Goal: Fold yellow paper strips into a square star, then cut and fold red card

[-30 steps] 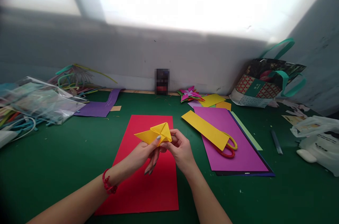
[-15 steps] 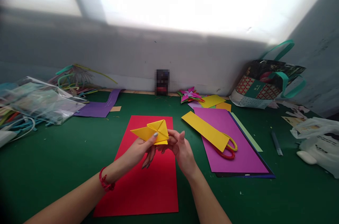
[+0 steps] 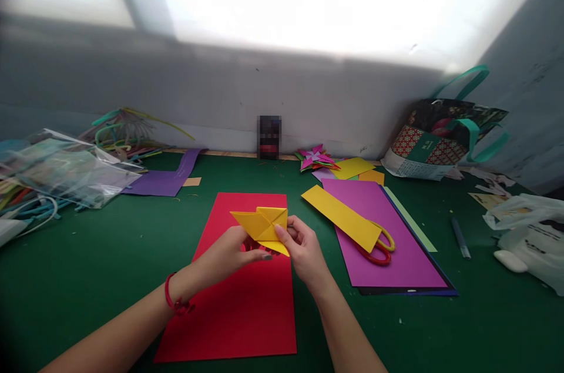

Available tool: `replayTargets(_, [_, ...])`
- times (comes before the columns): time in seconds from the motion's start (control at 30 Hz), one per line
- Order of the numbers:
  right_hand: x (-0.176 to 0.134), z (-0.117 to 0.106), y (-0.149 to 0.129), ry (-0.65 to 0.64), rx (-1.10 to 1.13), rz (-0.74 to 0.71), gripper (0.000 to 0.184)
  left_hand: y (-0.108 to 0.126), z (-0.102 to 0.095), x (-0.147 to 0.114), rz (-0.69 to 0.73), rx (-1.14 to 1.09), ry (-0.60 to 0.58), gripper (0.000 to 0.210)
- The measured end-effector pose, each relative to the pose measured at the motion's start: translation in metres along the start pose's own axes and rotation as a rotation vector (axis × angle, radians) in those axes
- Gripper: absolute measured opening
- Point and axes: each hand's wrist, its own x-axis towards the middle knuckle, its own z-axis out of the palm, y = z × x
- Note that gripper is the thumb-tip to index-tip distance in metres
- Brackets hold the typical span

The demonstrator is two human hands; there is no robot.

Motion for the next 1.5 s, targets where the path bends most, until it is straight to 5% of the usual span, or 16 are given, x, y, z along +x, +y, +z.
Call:
replayTargets(0.17, [0.001,0.003,0.004,-0.015,0.001,-0.036,0.017,0.000,0.001,0.000,0.034,-0.092,-0.014,0.021])
replayTargets(0.63, [-0.001,0.009,0.013,-0.101,-0.040,-0.132,0.026,-0.007,0.012,0.001,0.018,-0.501,0.063,0.031])
replayTargets(1.0, [-0.002,0.005,0.012,0.035,-0.237,-0.066,0.024,-0.008,0.018,-0.002,-0.045,-0.356,-0.011,0.041])
replayTargets(1.13, [-0.004,0.001,0.006,-0.008,-0.229,-0.031,0.024,-0.007,0.021,-0.003,-0.060,-0.381,-0.097,0.046])
replayTargets(1.5, [-0.004,0.016,0.001,0.096,-0.111,-0.079,0.023,-0.004,0.023,-0.004,-0.059,-0.449,-0.067,0.041])
